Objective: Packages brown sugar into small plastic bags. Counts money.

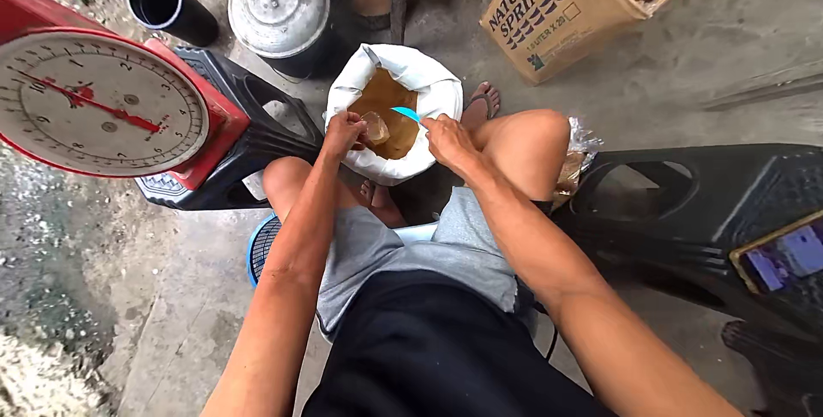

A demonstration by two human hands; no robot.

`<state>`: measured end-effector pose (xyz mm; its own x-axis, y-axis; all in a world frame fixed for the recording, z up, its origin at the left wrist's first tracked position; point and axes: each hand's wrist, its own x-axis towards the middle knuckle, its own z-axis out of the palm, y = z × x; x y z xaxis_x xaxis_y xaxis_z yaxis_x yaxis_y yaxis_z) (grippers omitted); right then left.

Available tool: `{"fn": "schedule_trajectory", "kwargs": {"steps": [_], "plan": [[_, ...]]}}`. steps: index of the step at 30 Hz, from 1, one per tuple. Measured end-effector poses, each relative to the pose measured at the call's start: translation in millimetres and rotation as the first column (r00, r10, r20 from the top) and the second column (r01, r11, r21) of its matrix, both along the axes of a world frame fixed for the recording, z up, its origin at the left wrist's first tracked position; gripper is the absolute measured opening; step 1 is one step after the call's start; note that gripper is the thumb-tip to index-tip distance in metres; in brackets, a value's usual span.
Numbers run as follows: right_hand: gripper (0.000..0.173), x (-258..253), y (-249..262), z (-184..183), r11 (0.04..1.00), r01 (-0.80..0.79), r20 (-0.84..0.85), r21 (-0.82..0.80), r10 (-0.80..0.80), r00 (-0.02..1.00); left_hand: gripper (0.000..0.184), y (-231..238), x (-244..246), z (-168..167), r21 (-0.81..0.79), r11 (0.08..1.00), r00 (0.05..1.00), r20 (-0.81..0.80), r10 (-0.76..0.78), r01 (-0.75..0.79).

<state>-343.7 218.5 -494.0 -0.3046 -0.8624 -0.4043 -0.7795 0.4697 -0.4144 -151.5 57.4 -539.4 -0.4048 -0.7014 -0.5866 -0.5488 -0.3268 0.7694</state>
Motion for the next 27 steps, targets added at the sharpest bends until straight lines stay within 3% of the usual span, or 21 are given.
{"fn": "schedule_trajectory", "kwargs": {"steps": [4,7,12,17,23,27], "plan": [[0.035,5.2,-2.8,-3.8,1.0,0.013,0.04,0.002,-0.014,0.999,0.032,4.8,-5.3,5.9,-0.106,0.993,0.993,0.109,-0.042,0.054],[0.035,2.3,-1.1,-3.4,0.999,0.036,0.071,-0.015,-0.035,0.997,0.037,8.0,-15.2,3.9,-0.181,0.983,0.996,0.08,0.05,-0.035],[0.036,-4.2,2.6,-0.6,0.996,0.074,0.097,-0.044,-0.069,0.993,0.03,8.0,-14.5,11.4,-0.113,0.991,0.977,0.209,-0.053,0.078],[0.035,-8.8,7.5,-3.0,0.995,0.075,0.156,-0.062,-0.064,0.986,0.029,8.9,-4.8,9.1,-0.101,0.992,0.967,0.252,-0.049,0.076],[0.034,-14.5,11.3,-6.8,0.991,0.09,0.183,-0.102,-0.07,0.981,0.032,9.7,-25.6,46.3,-0.288,0.957,0.996,0.094,-0.014,0.04],[0.034,-14.1,12.1,-8.3,0.99,0.097,0.181,-0.107,-0.076,0.981,0.03,-4.5,-27.2,68.5,-0.344,0.905,0.934,0.33,-0.135,0.252]]}}
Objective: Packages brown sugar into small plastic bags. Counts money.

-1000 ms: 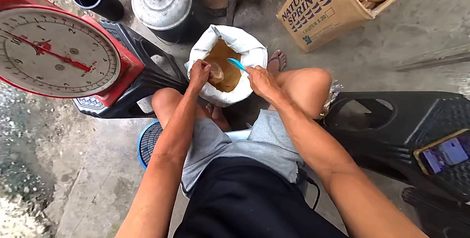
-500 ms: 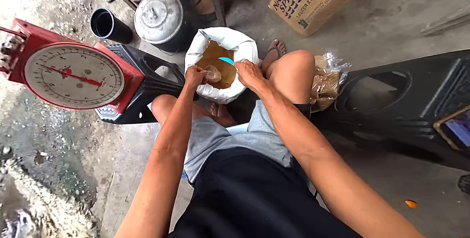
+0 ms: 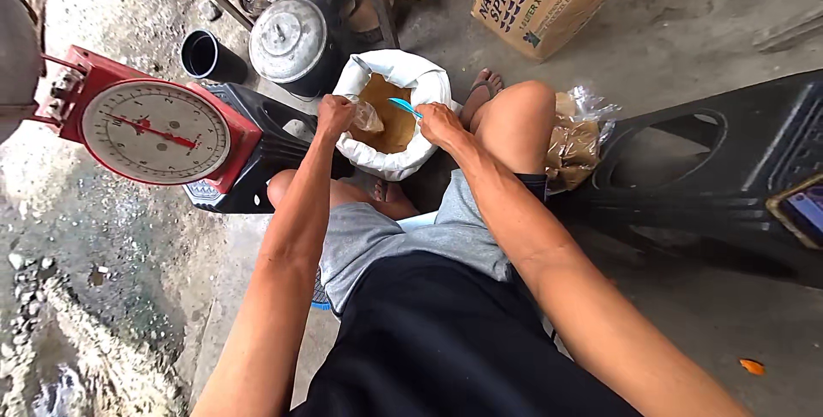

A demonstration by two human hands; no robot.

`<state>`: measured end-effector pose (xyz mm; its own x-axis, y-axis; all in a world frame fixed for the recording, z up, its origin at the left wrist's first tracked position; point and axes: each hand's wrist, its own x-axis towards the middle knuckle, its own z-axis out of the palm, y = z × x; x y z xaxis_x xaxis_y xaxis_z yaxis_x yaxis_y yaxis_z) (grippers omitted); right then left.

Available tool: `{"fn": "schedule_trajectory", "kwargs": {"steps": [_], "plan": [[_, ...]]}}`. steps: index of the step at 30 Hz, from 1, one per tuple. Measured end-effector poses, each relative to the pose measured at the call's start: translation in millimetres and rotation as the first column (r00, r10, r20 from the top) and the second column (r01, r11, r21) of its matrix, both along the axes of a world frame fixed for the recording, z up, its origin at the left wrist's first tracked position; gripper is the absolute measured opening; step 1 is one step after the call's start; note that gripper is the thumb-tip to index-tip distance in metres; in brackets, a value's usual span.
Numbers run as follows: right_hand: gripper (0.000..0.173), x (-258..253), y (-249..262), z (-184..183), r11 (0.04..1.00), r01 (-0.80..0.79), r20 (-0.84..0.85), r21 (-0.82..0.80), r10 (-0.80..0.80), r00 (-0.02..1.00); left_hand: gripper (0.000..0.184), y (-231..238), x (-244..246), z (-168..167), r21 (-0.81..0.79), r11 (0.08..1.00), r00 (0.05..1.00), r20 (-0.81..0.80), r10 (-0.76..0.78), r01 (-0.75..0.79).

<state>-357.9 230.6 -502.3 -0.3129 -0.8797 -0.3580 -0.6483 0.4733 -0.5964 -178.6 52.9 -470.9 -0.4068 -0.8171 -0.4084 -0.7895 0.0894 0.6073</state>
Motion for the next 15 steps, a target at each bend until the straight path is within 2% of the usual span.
{"fn": "schedule_trajectory", "kwargs": {"steps": [6,8,11,15], "plan": [[0.03,0.0,1.1,-2.5,1.0,0.009,0.007,0.018,-0.009,1.0,0.029,-2.0,0.4,23.0,-0.147,0.989,1.0,0.001,-0.03,0.03],[0.029,-2.7,-2.1,-1.7,1.0,0.017,-0.006,0.025,-0.017,1.0,0.029,-3.2,-2.0,30.1,-0.184,0.982,0.998,-0.043,-0.054,0.045],[0.029,-1.4,1.5,-2.7,0.999,-0.002,-0.002,0.043,0.002,1.0,0.03,-5.0,0.3,28.8,-0.191,0.972,0.991,0.033,-0.132,0.136],[0.028,-3.9,1.3,-2.5,1.0,-0.01,-0.001,0.015,0.01,1.0,0.029,-4.0,-3.7,39.5,-0.175,0.976,0.991,0.024,-0.13,0.132]]}}
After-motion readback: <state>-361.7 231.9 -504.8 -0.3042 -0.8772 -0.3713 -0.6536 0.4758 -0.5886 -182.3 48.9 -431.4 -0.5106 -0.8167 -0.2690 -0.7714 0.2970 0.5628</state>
